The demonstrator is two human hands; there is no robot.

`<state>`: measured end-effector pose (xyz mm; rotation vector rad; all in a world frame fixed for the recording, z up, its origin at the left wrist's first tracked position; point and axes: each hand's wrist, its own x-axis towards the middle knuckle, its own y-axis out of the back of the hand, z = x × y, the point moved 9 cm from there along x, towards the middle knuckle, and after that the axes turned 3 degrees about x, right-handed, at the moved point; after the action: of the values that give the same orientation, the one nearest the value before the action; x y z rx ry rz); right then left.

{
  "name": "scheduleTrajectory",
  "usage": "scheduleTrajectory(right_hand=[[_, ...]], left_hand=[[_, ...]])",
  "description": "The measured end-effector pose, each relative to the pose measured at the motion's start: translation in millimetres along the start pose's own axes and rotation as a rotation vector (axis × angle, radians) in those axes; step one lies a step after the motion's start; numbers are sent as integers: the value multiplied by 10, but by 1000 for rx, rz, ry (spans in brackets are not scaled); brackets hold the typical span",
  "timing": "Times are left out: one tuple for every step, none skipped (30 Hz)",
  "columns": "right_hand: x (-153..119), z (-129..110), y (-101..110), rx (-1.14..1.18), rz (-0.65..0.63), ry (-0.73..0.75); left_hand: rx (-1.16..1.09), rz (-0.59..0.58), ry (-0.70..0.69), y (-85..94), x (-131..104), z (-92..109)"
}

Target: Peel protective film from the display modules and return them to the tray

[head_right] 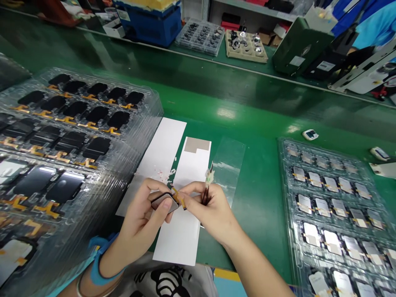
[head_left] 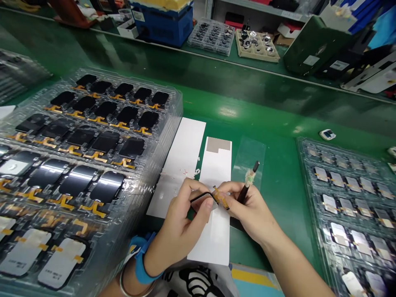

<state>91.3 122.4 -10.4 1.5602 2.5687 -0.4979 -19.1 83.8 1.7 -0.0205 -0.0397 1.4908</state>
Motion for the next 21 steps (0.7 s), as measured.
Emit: scheduleTrajectory(right_hand=[[-1,5,-22,23,-25,-5],[-2,6,-40,30,-47,-9],[-4,3,-49,23,-59,-11],[-5,-3,-46,10,-56,-8],[-4,-13,-36,-8,-44,-1],[-4,-22,-24,-27,-28,7],[-3,-31,-13,-47,-11,16],[-3,-37,-7,-70,2,25],[-3,-44,-3,-97,14,34],[-5,-53,0,-128,27,45],[-9,-68,7,-162,45,61],[-15,-95,21,-196,72,89],[-24,-133,36,-230,103,126],[-35,-174,47,-263,131,167],[-46,-215,49,-295,149,207],[-57,-250,45,-324,161,242],[-65,-279,36,-348,167,272],[-71,-301,27,-369,170,294],[-77,-318,19,-385,172,312],[-81,-330,14,-398,176,324],[-83,-338,10,-410,178,331]], left_hand=[[20,2,-8,5,7,10],[40,6,-14,10,15,19],[58,9,-20,15,24,28],[74,10,-21,17,32,35],[85,9,-21,17,39,38],[92,5,-19,12,43,39],[96,0,-16,7,43,37],[97,-4,-7,3,40,27],[96,-10,8,-1,32,8],[92,-15,26,-2,21,-17],[83,-20,44,0,7,-42],[73,-28,61,0,-8,-70],[61,-34,76,2,-23,-95],[51,-40,87,5,-34,-116],[45,-42,93,9,-42,-130],[44,-43,98,13,-45,-140],[46,-42,101,15,-43,-144],[47,-40,102,17,-38,-142],[48,-36,101,18,-29,-135],[49,-33,102,16,-19,-127],[48,-32,104,11,-9,-118]])
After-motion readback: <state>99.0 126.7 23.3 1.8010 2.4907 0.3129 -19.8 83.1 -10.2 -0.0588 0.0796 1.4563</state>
